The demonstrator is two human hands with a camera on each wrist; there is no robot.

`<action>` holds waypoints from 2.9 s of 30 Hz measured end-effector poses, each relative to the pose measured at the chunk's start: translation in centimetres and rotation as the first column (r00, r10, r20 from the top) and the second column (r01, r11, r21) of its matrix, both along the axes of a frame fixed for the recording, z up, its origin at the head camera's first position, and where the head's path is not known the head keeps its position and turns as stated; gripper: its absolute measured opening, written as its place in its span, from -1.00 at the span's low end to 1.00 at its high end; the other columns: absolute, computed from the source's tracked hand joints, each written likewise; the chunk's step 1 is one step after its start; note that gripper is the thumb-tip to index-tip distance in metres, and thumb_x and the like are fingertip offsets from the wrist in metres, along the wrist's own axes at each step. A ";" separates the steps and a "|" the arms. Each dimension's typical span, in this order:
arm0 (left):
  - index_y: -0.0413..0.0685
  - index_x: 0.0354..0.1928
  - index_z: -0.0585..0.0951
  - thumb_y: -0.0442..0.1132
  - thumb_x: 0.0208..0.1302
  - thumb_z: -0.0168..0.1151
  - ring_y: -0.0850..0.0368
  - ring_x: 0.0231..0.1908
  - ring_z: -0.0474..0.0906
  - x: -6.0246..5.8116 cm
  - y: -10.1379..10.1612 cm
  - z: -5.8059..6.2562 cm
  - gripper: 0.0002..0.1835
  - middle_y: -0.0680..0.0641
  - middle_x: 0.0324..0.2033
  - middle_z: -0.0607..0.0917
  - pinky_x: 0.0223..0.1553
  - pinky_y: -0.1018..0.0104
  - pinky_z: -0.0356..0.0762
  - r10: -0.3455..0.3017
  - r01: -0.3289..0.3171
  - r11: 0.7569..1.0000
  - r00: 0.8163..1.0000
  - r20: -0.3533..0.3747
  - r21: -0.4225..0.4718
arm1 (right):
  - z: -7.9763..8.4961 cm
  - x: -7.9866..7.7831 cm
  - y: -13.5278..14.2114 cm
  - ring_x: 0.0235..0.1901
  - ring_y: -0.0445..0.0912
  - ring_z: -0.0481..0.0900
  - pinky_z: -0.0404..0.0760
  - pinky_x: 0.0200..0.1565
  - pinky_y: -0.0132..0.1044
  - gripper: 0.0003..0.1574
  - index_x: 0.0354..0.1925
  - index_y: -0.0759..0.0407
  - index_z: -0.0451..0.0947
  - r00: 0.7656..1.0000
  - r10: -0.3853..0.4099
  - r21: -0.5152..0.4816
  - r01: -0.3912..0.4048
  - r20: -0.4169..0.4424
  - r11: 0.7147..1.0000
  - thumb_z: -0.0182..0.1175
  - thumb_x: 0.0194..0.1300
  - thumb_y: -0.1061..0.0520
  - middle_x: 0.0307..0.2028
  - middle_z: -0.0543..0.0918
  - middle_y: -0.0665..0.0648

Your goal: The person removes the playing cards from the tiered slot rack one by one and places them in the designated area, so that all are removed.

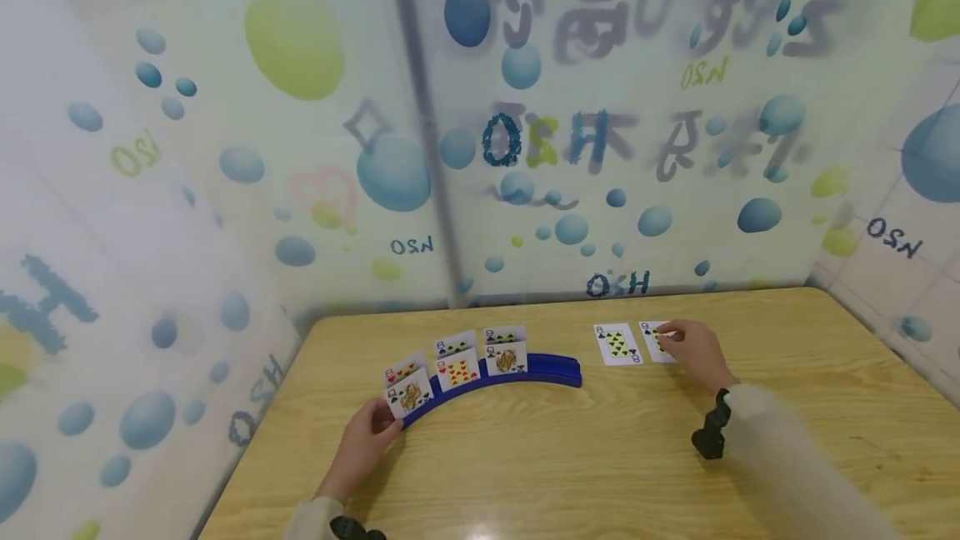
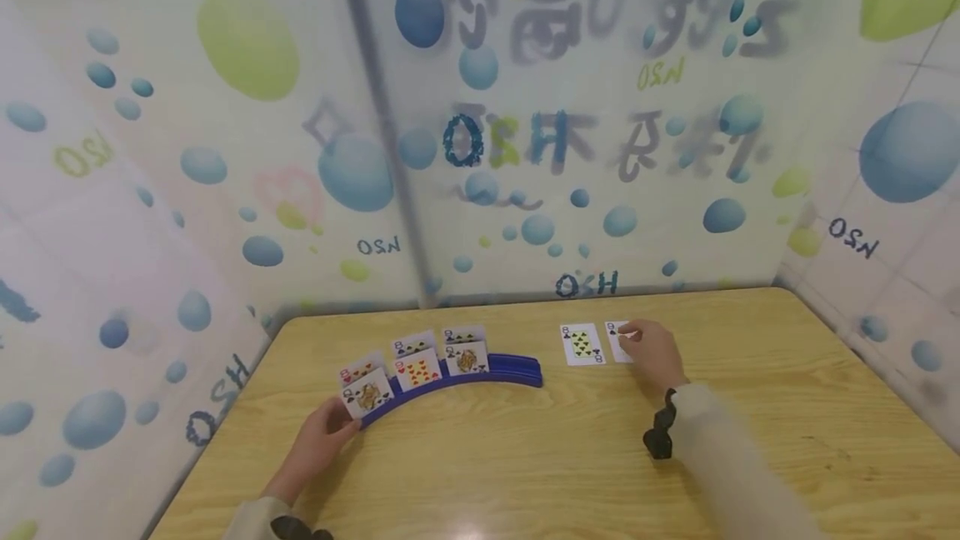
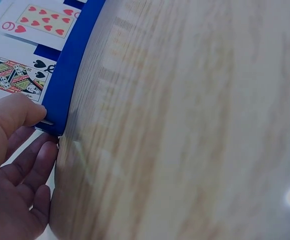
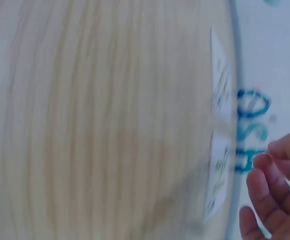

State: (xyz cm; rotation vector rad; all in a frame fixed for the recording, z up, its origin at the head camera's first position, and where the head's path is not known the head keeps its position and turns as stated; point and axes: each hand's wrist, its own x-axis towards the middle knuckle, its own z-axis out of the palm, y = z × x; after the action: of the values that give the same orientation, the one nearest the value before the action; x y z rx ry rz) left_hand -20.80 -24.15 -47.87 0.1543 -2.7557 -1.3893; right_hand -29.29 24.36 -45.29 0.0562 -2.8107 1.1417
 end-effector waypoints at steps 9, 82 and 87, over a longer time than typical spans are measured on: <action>-0.42 -0.06 0.45 -0.42 0.12 0.19 0.01 -0.21 0.50 0.3 -0.1 -0.1 -0.67 -0.19 -0.22 0.57 -0.14 0.15 0.48 -0.004 0.004 1.000 1.000 -0.018 0.013 | -0.2 -0.1 -6.1 -0.44 -0.09 0.43 0.43 -0.41 -0.25 -0.70 -0.07 0.35 0.53 0.974 0.216 -0.080 -0.222 -0.071 0.972 0.14 0.23 0.24 -0.39 0.56 0.10; -0.36 -0.07 0.45 -0.40 0.16 0.17 0.02 -0.17 0.49 0.1 0.1 0.1 -0.70 -0.18 -0.16 0.56 -0.09 0.12 0.47 -0.007 0.007 1.000 1.000 -0.005 0.024 | -0.5 0.2 -17.1 -0.51 -0.17 0.28 0.34 -0.41 -0.30 -0.91 -0.53 0.10 0.59 0.924 0.336 0.096 -0.323 -0.183 0.941 0.32 0.02 0.22 -0.53 0.36 -0.04; -0.35 -0.06 0.45 -0.39 0.16 0.18 0.02 -0.17 0.49 0.1 0.1 0.2 -0.70 -0.18 -0.16 0.56 -0.09 0.12 0.47 -0.003 0.003 1.000 1.000 0.005 0.025 | -0.3 0.2 -16.6 -0.52 -0.17 0.30 0.35 -0.45 -0.32 -0.94 -0.48 0.13 0.57 0.910 0.380 0.023 -0.382 -0.166 0.924 0.27 0.09 0.24 -0.51 0.37 -0.01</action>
State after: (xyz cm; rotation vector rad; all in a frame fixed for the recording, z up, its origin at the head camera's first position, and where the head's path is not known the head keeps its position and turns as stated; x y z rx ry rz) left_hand -20.67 -24.04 -47.66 0.1547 -2.7450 -1.4265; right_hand -29.09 7.77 -45.60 0.6970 -2.7108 1.1541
